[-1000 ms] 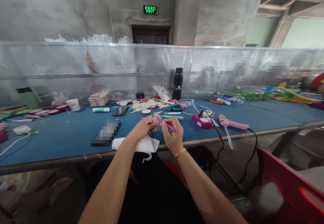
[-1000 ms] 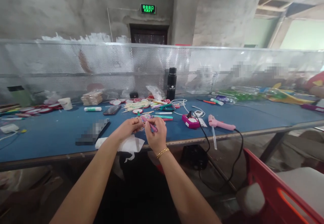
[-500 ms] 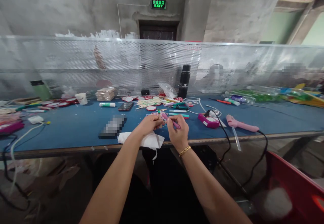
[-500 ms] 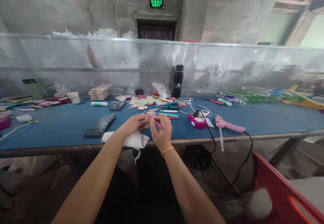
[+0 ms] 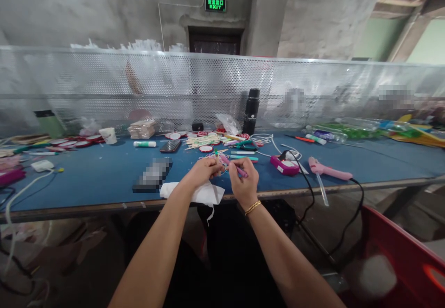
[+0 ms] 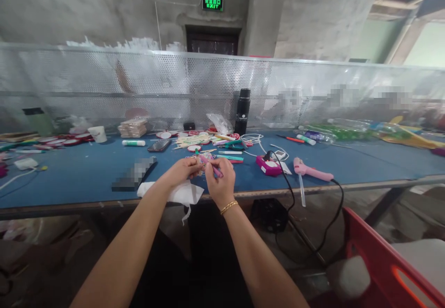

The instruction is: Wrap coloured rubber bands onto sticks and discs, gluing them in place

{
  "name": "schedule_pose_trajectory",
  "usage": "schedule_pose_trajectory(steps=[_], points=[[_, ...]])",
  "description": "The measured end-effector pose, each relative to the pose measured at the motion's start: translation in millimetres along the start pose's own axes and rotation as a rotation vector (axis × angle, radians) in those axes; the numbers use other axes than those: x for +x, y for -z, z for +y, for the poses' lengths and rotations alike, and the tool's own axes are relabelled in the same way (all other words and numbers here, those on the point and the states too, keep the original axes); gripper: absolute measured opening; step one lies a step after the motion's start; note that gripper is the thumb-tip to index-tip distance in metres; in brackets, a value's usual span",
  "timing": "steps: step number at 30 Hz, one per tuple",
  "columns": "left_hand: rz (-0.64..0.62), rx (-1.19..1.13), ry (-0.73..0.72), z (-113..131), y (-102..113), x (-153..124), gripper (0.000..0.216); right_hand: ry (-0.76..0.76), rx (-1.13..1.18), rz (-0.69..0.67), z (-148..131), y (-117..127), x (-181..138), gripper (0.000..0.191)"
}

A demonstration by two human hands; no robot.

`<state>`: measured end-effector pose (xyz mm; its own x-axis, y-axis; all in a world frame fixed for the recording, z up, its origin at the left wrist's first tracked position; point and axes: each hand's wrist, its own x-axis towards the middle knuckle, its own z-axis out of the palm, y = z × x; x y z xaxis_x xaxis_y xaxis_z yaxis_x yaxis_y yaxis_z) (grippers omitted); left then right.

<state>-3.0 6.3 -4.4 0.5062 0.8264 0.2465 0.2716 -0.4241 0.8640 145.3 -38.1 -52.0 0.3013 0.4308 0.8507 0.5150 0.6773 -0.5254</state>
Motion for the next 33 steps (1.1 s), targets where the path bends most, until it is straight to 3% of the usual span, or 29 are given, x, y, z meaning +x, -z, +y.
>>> schedule_pose_trajectory(steps=[18, 33], points=[[0.002, -0.042, -0.014, -0.2, -0.9, -1.0, 0.038, 0.040, -0.031, -0.059, -0.5, -0.6, 1.2, 0.011], [0.027, -0.026, -0.028, -1.9, -1.4, -2.9, 0.036, 0.027, -0.061, -0.026, 0.2, 0.5, -0.9, 0.012]])
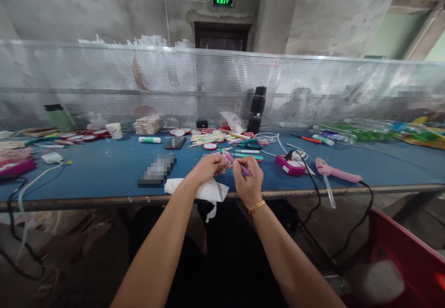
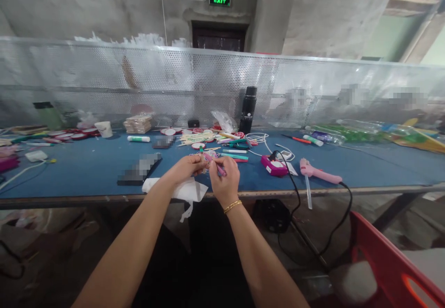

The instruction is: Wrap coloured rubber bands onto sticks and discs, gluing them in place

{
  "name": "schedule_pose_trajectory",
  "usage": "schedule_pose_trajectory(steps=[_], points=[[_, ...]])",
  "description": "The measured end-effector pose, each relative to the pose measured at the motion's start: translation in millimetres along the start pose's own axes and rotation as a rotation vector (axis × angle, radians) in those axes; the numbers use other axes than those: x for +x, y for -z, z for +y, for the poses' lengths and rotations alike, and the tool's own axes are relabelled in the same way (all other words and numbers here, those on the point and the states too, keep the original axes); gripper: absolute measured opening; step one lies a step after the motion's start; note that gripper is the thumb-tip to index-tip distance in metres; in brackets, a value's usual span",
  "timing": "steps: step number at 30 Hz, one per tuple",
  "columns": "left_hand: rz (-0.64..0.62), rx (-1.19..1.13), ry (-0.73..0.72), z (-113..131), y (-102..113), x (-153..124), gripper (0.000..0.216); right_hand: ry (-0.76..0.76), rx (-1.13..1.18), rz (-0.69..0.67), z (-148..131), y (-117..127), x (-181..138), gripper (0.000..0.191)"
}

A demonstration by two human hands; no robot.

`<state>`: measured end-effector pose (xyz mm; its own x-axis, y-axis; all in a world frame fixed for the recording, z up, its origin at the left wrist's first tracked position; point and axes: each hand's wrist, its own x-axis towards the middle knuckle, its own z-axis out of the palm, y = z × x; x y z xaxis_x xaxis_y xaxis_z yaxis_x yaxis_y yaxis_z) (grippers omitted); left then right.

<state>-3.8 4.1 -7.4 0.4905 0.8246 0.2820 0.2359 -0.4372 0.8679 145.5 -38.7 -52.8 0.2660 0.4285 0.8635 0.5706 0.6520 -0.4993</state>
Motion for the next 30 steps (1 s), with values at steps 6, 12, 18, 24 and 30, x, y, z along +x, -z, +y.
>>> schedule_pose_trajectory(steps=[6, 12, 18, 24, 30], points=[[-0.026, -0.031, 0.001, -1.4, 0.0, 2.1, 0.035, 0.003, 0.031, -0.012, 0.1, -0.2, -0.4, 0.011], [-0.024, -0.007, -0.015, -2.5, 1.8, 2.9, 0.036, 0.020, 0.020, -0.030, -1.3, -0.6, 0.9, 0.012], [-0.027, -0.006, 0.000, -3.2, 2.4, 3.2, 0.031, 0.003, 0.028, 0.004, -1.7, -0.3, 0.7, 0.011], [-0.025, -0.021, -0.010, -4.2, 1.6, 3.5, 0.038, 0.036, 0.049, -0.027, -0.7, -1.4, 0.5, 0.009], [-0.034, -0.026, -0.005, -3.9, 1.9, 3.9, 0.035, 0.012, 0.031, -0.010, 1.1, -1.3, 0.1, 0.010]])
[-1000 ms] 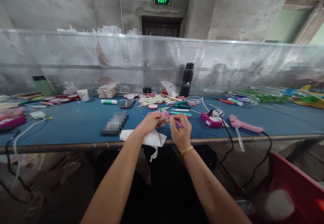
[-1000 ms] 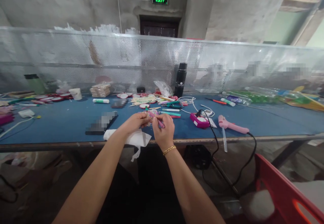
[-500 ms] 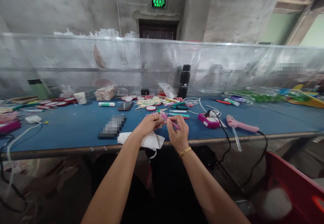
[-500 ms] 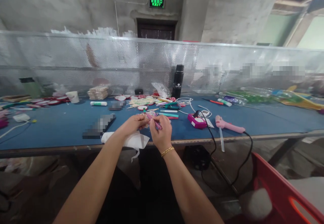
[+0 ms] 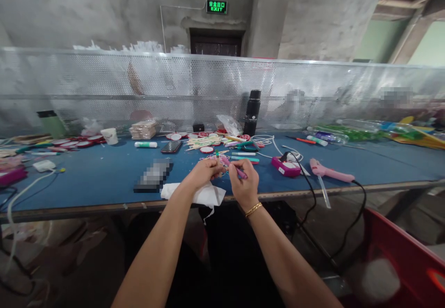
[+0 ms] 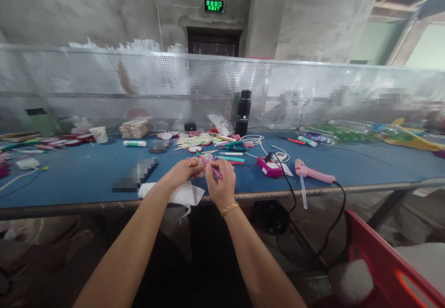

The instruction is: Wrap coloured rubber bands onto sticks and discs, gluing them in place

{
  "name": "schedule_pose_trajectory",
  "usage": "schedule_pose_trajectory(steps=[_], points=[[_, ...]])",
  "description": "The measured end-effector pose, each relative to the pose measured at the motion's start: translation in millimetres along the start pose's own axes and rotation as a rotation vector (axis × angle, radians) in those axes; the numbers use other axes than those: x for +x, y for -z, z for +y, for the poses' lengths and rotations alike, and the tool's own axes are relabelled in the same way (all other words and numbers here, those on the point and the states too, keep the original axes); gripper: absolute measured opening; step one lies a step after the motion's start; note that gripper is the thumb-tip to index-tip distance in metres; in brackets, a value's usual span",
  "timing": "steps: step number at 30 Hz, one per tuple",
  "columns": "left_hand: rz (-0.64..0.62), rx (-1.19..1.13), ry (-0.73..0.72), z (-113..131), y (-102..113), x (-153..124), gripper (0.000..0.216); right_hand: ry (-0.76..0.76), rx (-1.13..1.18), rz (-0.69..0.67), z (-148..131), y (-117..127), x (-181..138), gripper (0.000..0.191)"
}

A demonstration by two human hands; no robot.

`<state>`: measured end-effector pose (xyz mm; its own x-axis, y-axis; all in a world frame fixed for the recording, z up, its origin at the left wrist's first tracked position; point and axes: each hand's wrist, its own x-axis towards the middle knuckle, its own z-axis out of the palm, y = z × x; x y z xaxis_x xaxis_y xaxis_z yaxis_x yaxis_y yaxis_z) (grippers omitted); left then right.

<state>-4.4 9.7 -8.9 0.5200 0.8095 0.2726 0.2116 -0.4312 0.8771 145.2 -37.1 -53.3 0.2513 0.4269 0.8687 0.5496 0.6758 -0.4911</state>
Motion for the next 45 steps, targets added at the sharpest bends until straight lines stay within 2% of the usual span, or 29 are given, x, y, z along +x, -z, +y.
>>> schedule_pose_trajectory(steps=[7, 12, 18, 24, 29, 35, 41, 45], points=[[-0.011, -0.003, -0.014, 1.4, 0.4, -1.0, 0.036, 0.016, 0.004, -0.028, -1.5, -0.3, 0.6, 0.010], [-0.003, 0.011, 0.006, 0.9, 0.5, -0.7, 0.031, -0.011, 0.008, 0.009, -1.6, 0.3, 0.3, 0.011], [-0.007, 0.001, -0.017, -0.8, 0.7, 0.2, 0.035, 0.013, 0.013, -0.025, -2.2, -0.1, 0.9, 0.009], [0.005, 0.014, -0.011, -2.4, 0.8, 0.9, 0.036, -0.015, -0.011, 0.000, -1.8, 0.1, 0.4, 0.010], [-0.006, 0.009, -0.026, 0.8, 0.7, -1.1, 0.039, 0.026, 0.008, -0.027, -3.3, -0.2, 0.5, 0.009], [0.010, 0.020, -0.013, -0.9, 0.9, 0.0, 0.038, -0.017, -0.010, 0.019, -2.4, 0.1, 0.6, 0.010], [-0.002, 0.009, -0.010, -0.6, 1.1, -0.5, 0.039, 0.025, -0.002, -0.027, -2.0, -0.1, 0.8, 0.009], [0.005, 0.027, -0.001, -0.8, 1.0, -0.2, 0.037, -0.001, -0.017, 0.006, -3.0, 0.3, 0.9, 0.010]])
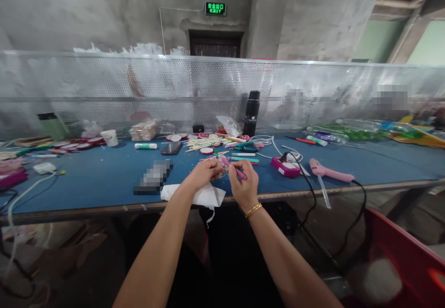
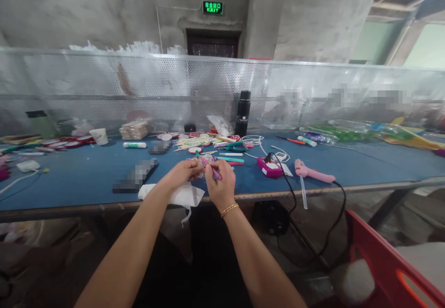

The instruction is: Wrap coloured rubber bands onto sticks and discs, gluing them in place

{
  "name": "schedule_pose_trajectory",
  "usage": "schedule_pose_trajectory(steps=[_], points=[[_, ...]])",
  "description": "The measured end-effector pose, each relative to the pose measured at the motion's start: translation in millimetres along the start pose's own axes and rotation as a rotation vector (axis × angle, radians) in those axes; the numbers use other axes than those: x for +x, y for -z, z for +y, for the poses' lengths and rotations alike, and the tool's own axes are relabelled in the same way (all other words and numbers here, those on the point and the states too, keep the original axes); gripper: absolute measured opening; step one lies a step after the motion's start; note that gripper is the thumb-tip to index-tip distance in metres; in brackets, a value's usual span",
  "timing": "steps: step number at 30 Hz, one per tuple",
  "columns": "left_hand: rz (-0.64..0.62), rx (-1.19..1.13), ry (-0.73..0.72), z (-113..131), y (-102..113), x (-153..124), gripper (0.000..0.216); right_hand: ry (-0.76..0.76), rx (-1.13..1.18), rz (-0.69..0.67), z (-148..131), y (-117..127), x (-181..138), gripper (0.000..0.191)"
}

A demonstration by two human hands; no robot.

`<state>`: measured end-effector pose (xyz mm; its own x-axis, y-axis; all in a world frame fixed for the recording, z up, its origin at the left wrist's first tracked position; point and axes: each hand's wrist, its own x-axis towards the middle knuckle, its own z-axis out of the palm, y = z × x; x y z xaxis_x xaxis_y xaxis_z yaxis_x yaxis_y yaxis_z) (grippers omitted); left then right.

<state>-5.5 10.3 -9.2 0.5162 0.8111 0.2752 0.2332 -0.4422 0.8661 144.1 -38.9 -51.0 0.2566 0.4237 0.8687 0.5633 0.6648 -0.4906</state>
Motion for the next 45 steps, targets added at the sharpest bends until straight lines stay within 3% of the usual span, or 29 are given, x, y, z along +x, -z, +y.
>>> schedule_pose_trajectory(steps=[45], points=[[-0.008, 0.003, -0.015, -2.1, 0.4, 0.3, 0.037, 0.022, 0.019, -0.003, -0.5, -0.5, -0.6, 0.008]])
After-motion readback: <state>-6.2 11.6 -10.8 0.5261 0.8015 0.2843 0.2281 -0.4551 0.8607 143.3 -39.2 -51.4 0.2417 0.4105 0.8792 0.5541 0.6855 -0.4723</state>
